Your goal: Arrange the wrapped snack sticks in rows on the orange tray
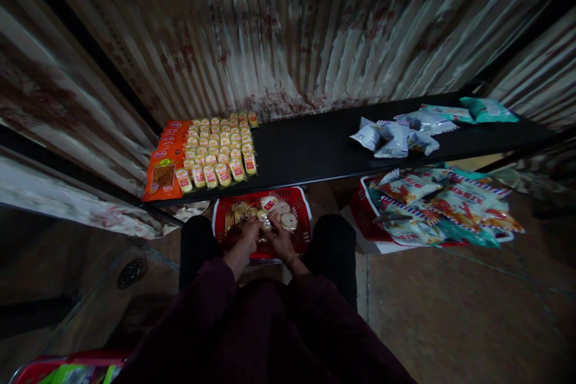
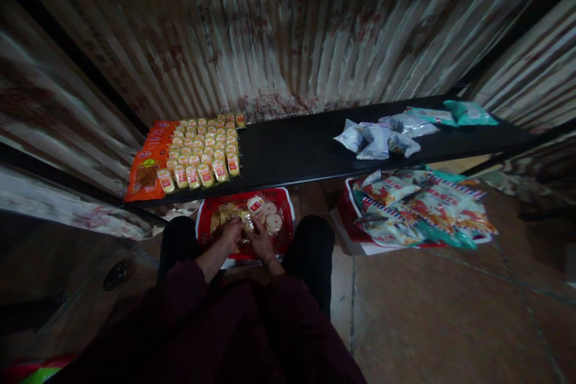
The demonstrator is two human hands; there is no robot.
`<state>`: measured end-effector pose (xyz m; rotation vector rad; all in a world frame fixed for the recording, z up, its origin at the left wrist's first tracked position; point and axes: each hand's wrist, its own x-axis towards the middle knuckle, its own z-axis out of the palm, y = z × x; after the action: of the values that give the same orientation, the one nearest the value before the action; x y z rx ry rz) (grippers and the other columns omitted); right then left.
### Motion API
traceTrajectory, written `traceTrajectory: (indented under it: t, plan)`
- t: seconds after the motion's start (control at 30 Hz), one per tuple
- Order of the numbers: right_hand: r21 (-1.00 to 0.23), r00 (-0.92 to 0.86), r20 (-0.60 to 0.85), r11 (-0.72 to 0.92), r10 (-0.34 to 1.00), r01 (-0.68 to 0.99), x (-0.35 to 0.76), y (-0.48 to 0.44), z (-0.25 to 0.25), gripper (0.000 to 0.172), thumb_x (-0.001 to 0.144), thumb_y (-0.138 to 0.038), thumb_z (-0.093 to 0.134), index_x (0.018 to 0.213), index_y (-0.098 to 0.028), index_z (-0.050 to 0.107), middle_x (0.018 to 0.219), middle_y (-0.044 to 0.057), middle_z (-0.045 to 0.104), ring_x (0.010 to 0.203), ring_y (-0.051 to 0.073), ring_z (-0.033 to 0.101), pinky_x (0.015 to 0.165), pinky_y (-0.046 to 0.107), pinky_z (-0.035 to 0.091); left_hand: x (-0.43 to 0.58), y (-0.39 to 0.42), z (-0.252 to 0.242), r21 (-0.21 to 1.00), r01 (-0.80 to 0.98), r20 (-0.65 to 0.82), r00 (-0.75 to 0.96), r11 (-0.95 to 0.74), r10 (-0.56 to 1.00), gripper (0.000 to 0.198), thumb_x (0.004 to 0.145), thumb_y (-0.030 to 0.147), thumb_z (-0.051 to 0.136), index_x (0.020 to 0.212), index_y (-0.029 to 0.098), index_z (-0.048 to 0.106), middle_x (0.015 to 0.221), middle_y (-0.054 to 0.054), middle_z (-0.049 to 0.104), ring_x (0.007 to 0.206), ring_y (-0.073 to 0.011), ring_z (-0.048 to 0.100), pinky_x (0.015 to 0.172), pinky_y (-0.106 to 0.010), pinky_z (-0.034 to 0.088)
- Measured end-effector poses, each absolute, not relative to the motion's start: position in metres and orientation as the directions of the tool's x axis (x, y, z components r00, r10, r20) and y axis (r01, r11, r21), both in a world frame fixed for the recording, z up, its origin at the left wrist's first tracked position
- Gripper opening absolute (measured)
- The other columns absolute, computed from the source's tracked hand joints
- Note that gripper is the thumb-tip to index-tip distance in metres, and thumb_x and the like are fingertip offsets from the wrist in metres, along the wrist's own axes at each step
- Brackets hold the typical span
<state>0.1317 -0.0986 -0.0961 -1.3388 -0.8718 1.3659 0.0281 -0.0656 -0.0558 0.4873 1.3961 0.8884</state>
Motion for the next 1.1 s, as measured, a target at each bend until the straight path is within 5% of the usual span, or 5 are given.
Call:
traceTrajectory:
  t: [0.37, 0.57, 0.8, 1.1]
  plan:
    - [-0.97, 0.068, -0.243, -0.242, 0.968, -0.024, 0.13, -0.098, -0.1, 0.071, 0.065, -0.034, 0.073, 0.131, -0.022, 0.052, 0.128, 0.007, 0.06, 0.107, 0.024, 0.061, 0.093, 0.039, 0.05, 0.029, -0.064, -0.049, 0.702, -0.287, -0.697, -0.087, 0.652, 0.712, 0.023, 0.057, 0.014, 0.067, 0.079, 0.018, 0.06, 0.062, 0.004, 0.057, 0.052, -0.0079, 0.051, 0.051, -0.02, 0.036]
    - [-0.979, 0.056, -0.175, -0.18, 0.983, 0.093, 0.131, -0.097, -0.109, 0.068, 0.07, -0.039, 0.068, 0.133, -0.021, 0.05, 0.127, 0.007, 0.06, 0.112, 0.024, 0.059, 0.096, 0.039, 0.048, 0.028, -0.065, -0.044, 0.673, -0.29, -0.73, -0.107, 0.681, 0.676, 0.025, 0.059, 0.018, 0.067, 0.083, 0.018, 0.06, 0.057, 0.006, 0.053, 0.046, -0.0068, 0.045, 0.048, -0.019, 0.032]
    - [-0.969, 0.214, -0.076, -0.123, 0.974, 0.215, 0.134, -0.095, -0.114, 0.055, 0.07, -0.048, 0.064, 0.117, -0.018, 0.064, 0.124, 0.013, 0.061, 0.119, 0.028, 0.054, 0.103, 0.044, 0.04, 0.03, -0.069, -0.031, 0.676, -0.314, -0.726, -0.129, 0.666, 0.676, 0.022, 0.065, 0.016, 0.062, 0.087, 0.018, 0.063, 0.068, 0.002, 0.061, 0.057, -0.0082, 0.054, 0.056, -0.02, 0.039]
    - [-0.953, 0.211, -0.291, -0.265, 0.933, -0.145, 0.133, -0.097, -0.101, 0.061, 0.075, -0.049, 0.057, 0.129, -0.021, 0.052, 0.104, 0.007, 0.069, 0.087, 0.021, 0.066, 0.08, 0.037, 0.054, 0.026, -0.069, -0.032, 0.767, -0.267, -0.613, -0.033, 0.584, 0.79, 0.03, 0.061, 0.016, 0.07, 0.09, 0.015, 0.065, 0.059, 0.003, 0.059, 0.054, -0.0082, 0.054, 0.058, -0.021, 0.042]
